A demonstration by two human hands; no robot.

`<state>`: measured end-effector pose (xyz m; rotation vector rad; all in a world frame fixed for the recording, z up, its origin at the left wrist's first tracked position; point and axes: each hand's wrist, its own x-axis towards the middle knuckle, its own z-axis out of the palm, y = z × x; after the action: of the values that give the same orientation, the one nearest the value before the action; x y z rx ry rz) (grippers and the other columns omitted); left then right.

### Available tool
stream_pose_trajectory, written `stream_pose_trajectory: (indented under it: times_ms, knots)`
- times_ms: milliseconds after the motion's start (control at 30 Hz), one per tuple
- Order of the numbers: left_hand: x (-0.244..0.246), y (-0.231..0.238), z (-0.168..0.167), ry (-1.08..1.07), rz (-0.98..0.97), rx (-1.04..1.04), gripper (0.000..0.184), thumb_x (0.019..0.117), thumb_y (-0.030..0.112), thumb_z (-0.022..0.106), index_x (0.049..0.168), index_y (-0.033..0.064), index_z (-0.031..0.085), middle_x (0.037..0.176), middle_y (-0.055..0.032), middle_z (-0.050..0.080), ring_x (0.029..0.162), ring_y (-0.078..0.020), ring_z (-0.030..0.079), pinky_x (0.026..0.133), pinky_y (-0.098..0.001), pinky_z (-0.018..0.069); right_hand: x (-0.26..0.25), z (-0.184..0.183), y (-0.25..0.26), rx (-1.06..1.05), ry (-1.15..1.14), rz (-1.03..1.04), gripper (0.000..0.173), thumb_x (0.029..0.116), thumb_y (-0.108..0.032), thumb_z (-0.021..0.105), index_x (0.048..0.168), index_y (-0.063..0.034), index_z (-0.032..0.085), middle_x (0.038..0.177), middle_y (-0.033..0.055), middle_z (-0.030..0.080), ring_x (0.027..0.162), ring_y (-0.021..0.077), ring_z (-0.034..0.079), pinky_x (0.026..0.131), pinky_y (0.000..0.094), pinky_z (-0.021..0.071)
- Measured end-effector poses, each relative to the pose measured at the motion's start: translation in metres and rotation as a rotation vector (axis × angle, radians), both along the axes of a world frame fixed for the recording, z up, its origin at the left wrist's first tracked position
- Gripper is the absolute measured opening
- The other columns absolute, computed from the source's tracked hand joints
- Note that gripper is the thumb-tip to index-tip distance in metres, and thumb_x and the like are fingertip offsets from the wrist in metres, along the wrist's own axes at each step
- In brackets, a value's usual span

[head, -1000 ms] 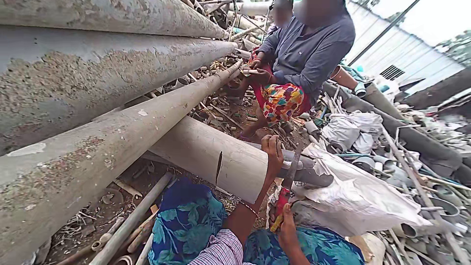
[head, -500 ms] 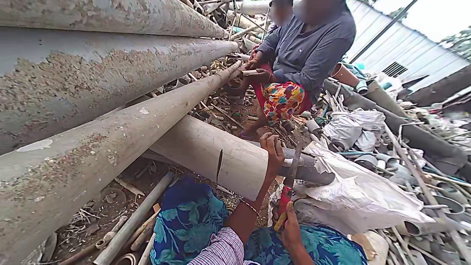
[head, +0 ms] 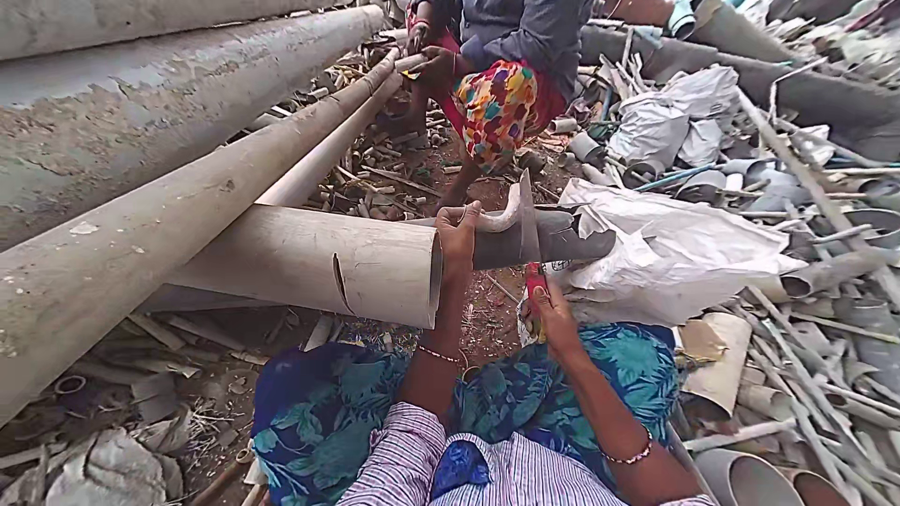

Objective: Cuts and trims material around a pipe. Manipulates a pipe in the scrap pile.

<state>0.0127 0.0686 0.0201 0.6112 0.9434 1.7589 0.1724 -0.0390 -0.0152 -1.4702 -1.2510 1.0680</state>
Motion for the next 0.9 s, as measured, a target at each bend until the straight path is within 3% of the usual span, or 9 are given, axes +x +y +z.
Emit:
stream_pose_trajectory:
  times_ms: [67, 133, 200, 300, 433, 667, 733, 833, 900]
  knots:
    - [-0.003, -0.002, -0.001, -0.016, -0.018, -0.018, 0.018, 0.0969, -0.001, 0.065, 0.105, 0.0007, 0.048, 0.09, -0.0103, 0.067, 0.08, -0.0126, 0.068, 0.075, -0.0286, 0.0573, -0.001, 0.002, 0.004, 0.051, -0.044, 0.02, 0.046, 0.1112, -0.015, 0.034, 0.154, 0.0003, 0.03, 0.082, 0.0015, 0.059, 0.052, 0.0045, 0.053, 0.047, 0.0205, 0.0473]
    - [-0.006, -0.002, -0.004, -0.008, -0.033, 0.012, 0.04, 0.0978, -0.004, 0.062, 0.129, -0.0009, 0.037, 0.104, -0.0147, 0.066, 0.087, -0.0141, 0.069, 0.08, -0.0296, 0.058, 0.002, 0.005, 0.009, 0.167, -0.119, 0.058, 0.05, 0.1094, -0.013, 0.036, 0.158, -0.0015, 0.027, 0.083, 0.0023, 0.061, 0.05, 0.0032, 0.051, 0.045, 0.0199, 0.0461]
    - [-0.005, -0.001, -0.008, 0.038, -0.044, 0.057, 0.047, 0.0978, -0.005, 0.06, 0.138, -0.0035, 0.035, 0.108, -0.0153, 0.068, 0.09, -0.0134, 0.071, 0.082, -0.0288, 0.0584, 0.006, 0.011, 0.012, 0.274, -0.242, 0.08, 0.054, 0.1085, -0.012, 0.038, 0.16, -0.0026, 0.023, 0.082, 0.0035, 0.061, 0.049, 0.0028, 0.047, 0.045, 0.0198, 0.0443]
    - [0.004, 0.003, -0.015, 0.131, -0.034, 0.162, 0.025, 0.0964, -0.006, 0.055, 0.121, -0.0069, 0.054, 0.101, -0.0094, 0.067, 0.089, -0.01, 0.068, 0.084, -0.0268, 0.0569, 0.011, 0.014, 0.015, 0.304, -0.427, 0.087, 0.055, 0.1079, -0.01, 0.042, 0.161, -0.005, 0.027, 0.082, 0.0089, 0.063, 0.052, 0.0095, 0.049, 0.05, 0.027, 0.0459]
    - [0.01, 0.008, -0.016, 0.041, 0.029, 0.243, 0.015, 0.0897, -0.007, 0.048, 0.096, 0.0023, 0.057, 0.086, 0.001, 0.059, 0.08, -0.0051, 0.06, 0.08, -0.0246, 0.0534, -0.004, -0.011, -0.008, 0.293, -0.502, 0.173, 0.054, 0.1068, -0.012, 0.042, 0.156, 0.0065, 0.03, 0.081, 0.0103, 0.061, 0.057, 0.0114, 0.051, 0.056, 0.0289, 0.0487]
    - [0.014, -0.006, -0.01, 0.111, -0.019, 0.131, 0.02, 0.1034, 0.004, 0.048, 0.12, 0.0002, 0.058, 0.1, -0.0063, 0.059, 0.084, -0.0073, 0.056, 0.079, -0.0242, 0.0489, 0.014, -0.007, 0.008, 0.438, -0.712, 0.028, 0.052, 0.1066, -0.012, 0.043, 0.155, 0.0071, 0.035, 0.084, 0.0191, 0.066, 0.063, 0.0221, 0.06, 0.065, 0.038, 0.0525]
    - [0.013, -0.01, -0.013, 0.143, -0.037, 0.156, 0.027, 0.1067, 0.007, 0.045, 0.131, 0.0005, 0.055, 0.106, -0.0085, 0.06, 0.087, -0.0074, 0.055, 0.08, -0.0235, 0.0466, 0.009, -0.014, 0.0, 0.427, -0.679, 0.088, 0.052, 0.1063, -0.013, 0.043, 0.152, 0.0108, 0.035, 0.085, 0.0192, 0.067, 0.064, 0.0194, 0.06, 0.066, 0.0347, 0.0535]
    - [0.017, 0.011, -0.007, 0.053, 0.023, 0.145, 0.025, 0.0997, -0.006, 0.048, 0.121, -0.0072, 0.061, 0.105, -0.0088, 0.062, 0.084, -0.0059, 0.057, 0.079, -0.0214, 0.0495, 0.023, -0.011, 0.01, 0.397, -0.623, 0.088, 0.051, 0.1073, -0.014, 0.041, 0.154, 0.0077, 0.035, 0.08, 0.0123, 0.063, 0.057, 0.012, 0.054, 0.058, 0.0289, 0.0502]
    - [0.015, 0.009, -0.009, 0.096, 0.013, 0.147, 0.028, 0.0994, -0.007, 0.047, 0.123, -0.0075, 0.061, 0.112, -0.0105, 0.062, 0.087, -0.0067, 0.057, 0.081, -0.022, 0.0486, 0.028, -0.012, 0.017, 0.367, -0.592, 0.057, 0.052, 0.1077, -0.014, 0.04, 0.156, 0.0046, 0.032, 0.078, 0.0101, 0.06, 0.054, 0.0111, 0.051, 0.053, 0.029, 0.0478]
